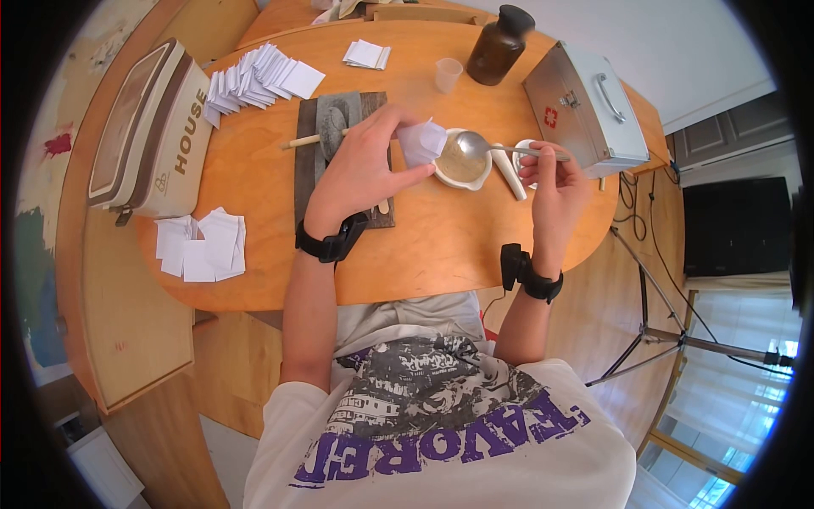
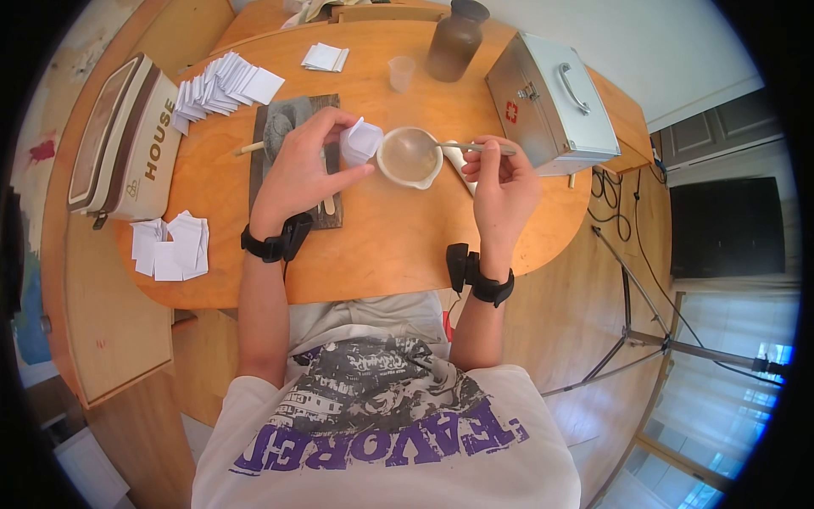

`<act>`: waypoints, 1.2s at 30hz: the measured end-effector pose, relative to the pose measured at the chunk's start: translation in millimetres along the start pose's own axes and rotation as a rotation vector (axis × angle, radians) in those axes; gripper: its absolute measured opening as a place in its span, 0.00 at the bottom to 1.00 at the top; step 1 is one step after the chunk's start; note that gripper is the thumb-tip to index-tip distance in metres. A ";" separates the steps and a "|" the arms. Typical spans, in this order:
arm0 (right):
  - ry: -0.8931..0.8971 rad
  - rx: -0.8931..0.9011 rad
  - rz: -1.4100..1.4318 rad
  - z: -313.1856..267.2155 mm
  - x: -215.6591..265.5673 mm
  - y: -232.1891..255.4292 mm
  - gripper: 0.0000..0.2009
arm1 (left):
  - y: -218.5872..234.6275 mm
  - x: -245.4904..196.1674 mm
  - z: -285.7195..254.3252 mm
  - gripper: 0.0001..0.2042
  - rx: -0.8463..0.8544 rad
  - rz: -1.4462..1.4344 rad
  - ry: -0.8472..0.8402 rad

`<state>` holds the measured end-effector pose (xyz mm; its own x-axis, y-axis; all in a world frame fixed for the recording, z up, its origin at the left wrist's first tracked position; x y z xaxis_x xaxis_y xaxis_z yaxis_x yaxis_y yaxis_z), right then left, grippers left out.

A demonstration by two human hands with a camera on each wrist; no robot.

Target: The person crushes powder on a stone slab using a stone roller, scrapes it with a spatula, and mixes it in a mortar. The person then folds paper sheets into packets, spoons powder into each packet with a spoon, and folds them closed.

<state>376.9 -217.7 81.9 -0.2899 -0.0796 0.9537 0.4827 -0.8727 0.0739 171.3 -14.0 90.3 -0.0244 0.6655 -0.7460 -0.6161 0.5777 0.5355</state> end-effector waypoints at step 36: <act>0.248 0.158 -0.291 -21.7 19.7 -32.8 0.07 | 0.5 3.8 -0.4 0.30 -0.028 -0.056 0.030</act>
<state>337.4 -201.1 91.9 -0.6140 0.0286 0.7888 0.4669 -0.7926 0.3922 170.5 -11.4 87.6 -0.0127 0.6182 -0.7859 -0.6389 0.5996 0.4820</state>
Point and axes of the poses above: each hand's wrist, its own z-axis towards the middle knuckle, its own y-axis out of the back of the hand, x = y × z, the point moved 10 cm from there along z, towards the middle knuckle, and after that the axes turned 3 degrees about z, right-handed, at the moved point
